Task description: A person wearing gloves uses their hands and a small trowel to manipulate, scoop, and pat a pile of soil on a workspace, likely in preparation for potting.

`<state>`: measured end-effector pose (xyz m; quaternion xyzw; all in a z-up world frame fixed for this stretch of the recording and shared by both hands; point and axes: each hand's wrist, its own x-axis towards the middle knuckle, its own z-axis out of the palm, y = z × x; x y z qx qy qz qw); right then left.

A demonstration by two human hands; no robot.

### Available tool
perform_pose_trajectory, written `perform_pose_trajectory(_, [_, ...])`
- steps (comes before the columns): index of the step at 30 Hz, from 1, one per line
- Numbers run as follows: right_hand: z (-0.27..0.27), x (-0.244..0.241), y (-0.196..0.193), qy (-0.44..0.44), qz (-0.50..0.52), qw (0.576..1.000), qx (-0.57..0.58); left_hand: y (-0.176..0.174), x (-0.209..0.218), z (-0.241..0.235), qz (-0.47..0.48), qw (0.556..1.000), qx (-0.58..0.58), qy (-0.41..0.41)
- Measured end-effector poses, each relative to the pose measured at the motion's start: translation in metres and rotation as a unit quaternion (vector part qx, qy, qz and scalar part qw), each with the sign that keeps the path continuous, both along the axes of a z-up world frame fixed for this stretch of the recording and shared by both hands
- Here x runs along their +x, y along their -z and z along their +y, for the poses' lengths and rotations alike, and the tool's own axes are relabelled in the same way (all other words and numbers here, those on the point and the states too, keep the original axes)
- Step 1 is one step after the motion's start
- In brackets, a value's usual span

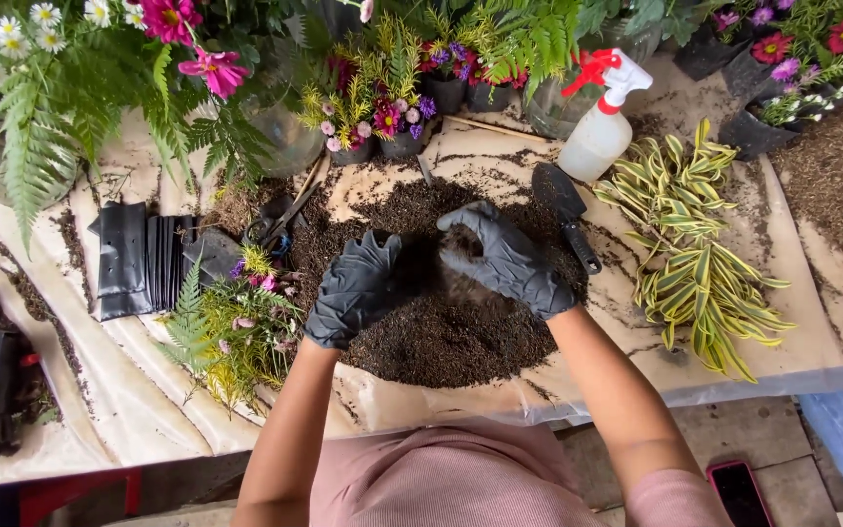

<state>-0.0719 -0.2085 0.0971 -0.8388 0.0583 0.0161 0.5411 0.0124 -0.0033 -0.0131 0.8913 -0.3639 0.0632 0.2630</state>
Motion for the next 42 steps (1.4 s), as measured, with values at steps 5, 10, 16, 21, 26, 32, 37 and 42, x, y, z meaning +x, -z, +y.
perform_pose_trajectory(5, [0.004, 0.046, 0.088, 0.047, -0.171, 0.894, 0.412, 0.014, 0.000, -0.007, 0.038, 0.998, -0.057, -0.016])
perform_pose_trajectory(10, [0.035, 0.035, 0.100, 0.000, -0.050, 0.905, -0.422, 0.028, -0.002, -0.003, 0.061, 0.997, -0.053, -0.011])
perform_pose_trajectory(16, [0.013, 0.004, 0.144, 0.003, -0.107, 0.947, -0.304, 0.014, -0.022, 0.002, 0.080, 0.996, 0.010, -0.047])
perform_pose_trajectory(21, [-0.012, 0.028, 0.139, -0.014, -0.170, 0.922, -0.347, 0.013, -0.021, 0.003, 0.092, 0.993, 0.042, -0.059])
perform_pose_trajectory(26, [-0.023, 0.034, 0.075, 0.039, -0.042, 0.985, -0.164, 0.019, -0.018, 0.003, 0.083, 0.994, 0.039, -0.059])
perform_pose_trajectory(32, [0.000, 0.018, -0.039, 0.138, 0.129, 0.959, 0.211, 0.003, -0.023, 0.006, 0.089, 0.995, 0.017, -0.049])
perform_pose_trajectory(37, [-0.009, -0.008, 0.025, 0.117, 0.070, 0.991, -0.017, 0.007, -0.025, 0.008, 0.096, 0.993, 0.028, -0.056])
perform_pose_trajectory(42, [0.018, -0.032, 0.092, 0.053, 0.070, 0.930, -0.357, 0.009, -0.022, 0.005, 0.095, 0.994, 0.026, -0.056])
